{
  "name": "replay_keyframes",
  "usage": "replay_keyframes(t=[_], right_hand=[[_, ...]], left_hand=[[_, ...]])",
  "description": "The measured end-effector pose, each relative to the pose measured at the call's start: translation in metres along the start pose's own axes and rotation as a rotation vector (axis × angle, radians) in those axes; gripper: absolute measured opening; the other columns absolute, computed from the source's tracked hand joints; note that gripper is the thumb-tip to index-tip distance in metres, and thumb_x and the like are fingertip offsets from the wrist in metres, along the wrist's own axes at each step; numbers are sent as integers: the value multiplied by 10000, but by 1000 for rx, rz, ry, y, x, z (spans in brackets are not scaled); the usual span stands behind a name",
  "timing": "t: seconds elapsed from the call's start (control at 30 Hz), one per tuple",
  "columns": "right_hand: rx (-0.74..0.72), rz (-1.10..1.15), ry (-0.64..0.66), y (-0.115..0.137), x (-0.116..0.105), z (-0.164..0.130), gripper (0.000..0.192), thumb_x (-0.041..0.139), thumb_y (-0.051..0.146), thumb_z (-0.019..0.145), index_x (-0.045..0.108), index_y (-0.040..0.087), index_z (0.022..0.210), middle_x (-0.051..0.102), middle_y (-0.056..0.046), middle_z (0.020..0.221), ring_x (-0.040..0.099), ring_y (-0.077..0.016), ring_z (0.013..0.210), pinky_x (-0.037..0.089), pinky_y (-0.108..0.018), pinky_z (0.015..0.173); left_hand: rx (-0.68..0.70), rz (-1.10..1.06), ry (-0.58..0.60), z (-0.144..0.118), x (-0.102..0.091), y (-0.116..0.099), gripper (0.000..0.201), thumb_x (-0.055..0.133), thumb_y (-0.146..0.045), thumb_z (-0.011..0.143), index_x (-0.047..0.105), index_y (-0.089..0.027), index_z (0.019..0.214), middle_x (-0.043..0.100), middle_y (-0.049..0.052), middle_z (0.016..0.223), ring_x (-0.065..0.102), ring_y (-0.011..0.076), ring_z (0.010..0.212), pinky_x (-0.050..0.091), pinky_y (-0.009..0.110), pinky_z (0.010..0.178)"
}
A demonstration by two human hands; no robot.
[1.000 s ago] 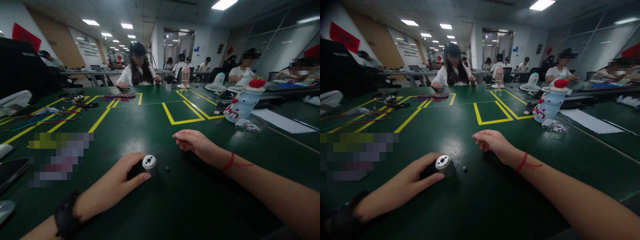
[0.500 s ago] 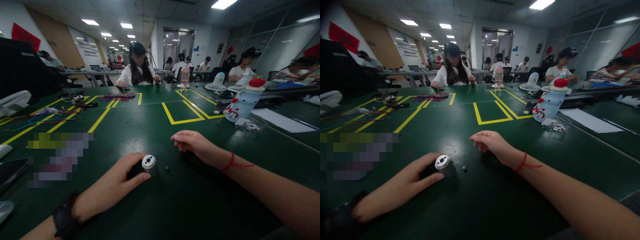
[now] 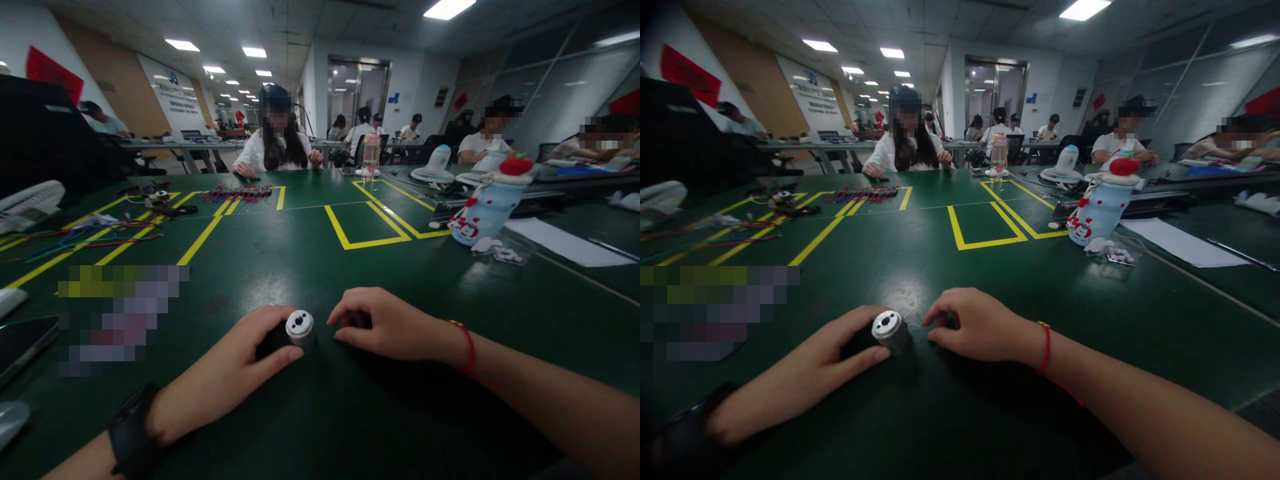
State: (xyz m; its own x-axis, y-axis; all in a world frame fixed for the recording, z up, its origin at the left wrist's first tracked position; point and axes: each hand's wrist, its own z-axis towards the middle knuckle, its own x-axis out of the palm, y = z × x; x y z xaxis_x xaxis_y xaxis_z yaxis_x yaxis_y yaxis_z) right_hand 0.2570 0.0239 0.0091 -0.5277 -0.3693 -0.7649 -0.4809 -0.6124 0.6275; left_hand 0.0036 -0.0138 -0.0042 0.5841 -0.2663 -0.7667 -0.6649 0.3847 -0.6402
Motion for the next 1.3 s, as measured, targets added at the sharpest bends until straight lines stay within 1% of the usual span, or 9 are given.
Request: replay_keyframes(t=[0.1, 0.2, 0.33, 0.47, 0.67, 0.83, 1.0, 1.17, 1.3], right_hand=[[-67, -95, 16, 3, 3, -2, 148, 639, 195, 802, 697, 184, 937, 637, -27, 862, 551, -138, 759, 407, -257, 666], [-53, -64, -11, 4, 1, -2, 117, 611, 181, 829, 695, 184, 910, 638, -29, 873, 556, -138, 768, 416, -260, 681], [-34, 25, -186, 10, -2, 4, 109, 604, 199, 852, 681, 181, 928, 625, -32, 878, 557, -138, 767, 430, -262, 680], [-107, 52, -303, 23, 5, 14, 121, 589, 220, 873, 674, 191, 955, 621, -32, 895, 562, -142, 797, 433, -270, 702], [-182, -48, -315, 35, 17, 23, 109, 588, 220, 873, 674, 211, 940, 635, -28, 928, 563, -161, 865, 409, -290, 736], [-157, 26, -331, 35, 16, 23, 127, 577, 255, 888, 673, 205, 955, 632, -29, 928, 570, -156, 876, 417, -279, 735], [-145, 40, -282, 34, 19, 23, 110, 596, 236, 868, 681, 206, 930, 630, -31, 922, 572, -158, 855, 429, -284, 751], [-140, 171, -247, 34, 18, 19, 197, 553, 142, 857, 686, 215, 982, 611, -36, 987, 571, -145, 880, 441, -275, 792], [-38, 331, -260, 28, 12, 14, 242, 512, 140, 869, 664, 215, 1041, 609, -34, 1026, 569, -138, 895, 448, -256, 749]], left_hand=[[-3, -4, -6, 0, 0, -1, 333, 570, -435, 880, 514, -328, 1190, 607, -11, 1174, 576, 219, 1057, 458, 376, 956], [0, -16, -2, 1, 0, -2, 332, 568, -433, 880, 524, -320, 1189, 614, -8, 1164, 581, 221, 1054, 461, 372, 954], [7, -40, 1, 2, -1, -3, 319, 562, -433, 882, 529, -319, 1179, 619, -5, 1157, 591, 226, 1040, 469, 382, 950], [24, -50, 4, 1, 0, -1, 310, 557, -418, 890, 518, -309, 1178, 607, 10, 1163, 576, 229, 1052, 459, 409, 966], [24, -39, -4, 1, 4, 2, 321, 569, -413, 886, 497, -313, 1183, 584, 4, 1199, 546, 220, 1107, 427, 402, 1003], [37, -33, -15, 1, 3, 1, 339, 568, -414, 888, 482, -338, 1207, 578, -16, 1222, 540, 212, 1127, 419, 389, 1014], [44, -7, -27, 2, 3, 1, 335, 574, -428, 879, 510, -313, 1188, 592, 2, 1207, 545, 228, 1124, 429, 399, 1007], [53, -1, -35, 2, 3, 1, 339, 574, -423, 879, 512, -312, 1193, 602, 3, 1197, 565, 224, 1091, 453, 384, 978], [46, -14, -10, 2, 1, -1, 347, 566, -416, 886, 507, -318, 1213, 613, -5, 1188, 580, 219, 1065, 466, 372, 961]])
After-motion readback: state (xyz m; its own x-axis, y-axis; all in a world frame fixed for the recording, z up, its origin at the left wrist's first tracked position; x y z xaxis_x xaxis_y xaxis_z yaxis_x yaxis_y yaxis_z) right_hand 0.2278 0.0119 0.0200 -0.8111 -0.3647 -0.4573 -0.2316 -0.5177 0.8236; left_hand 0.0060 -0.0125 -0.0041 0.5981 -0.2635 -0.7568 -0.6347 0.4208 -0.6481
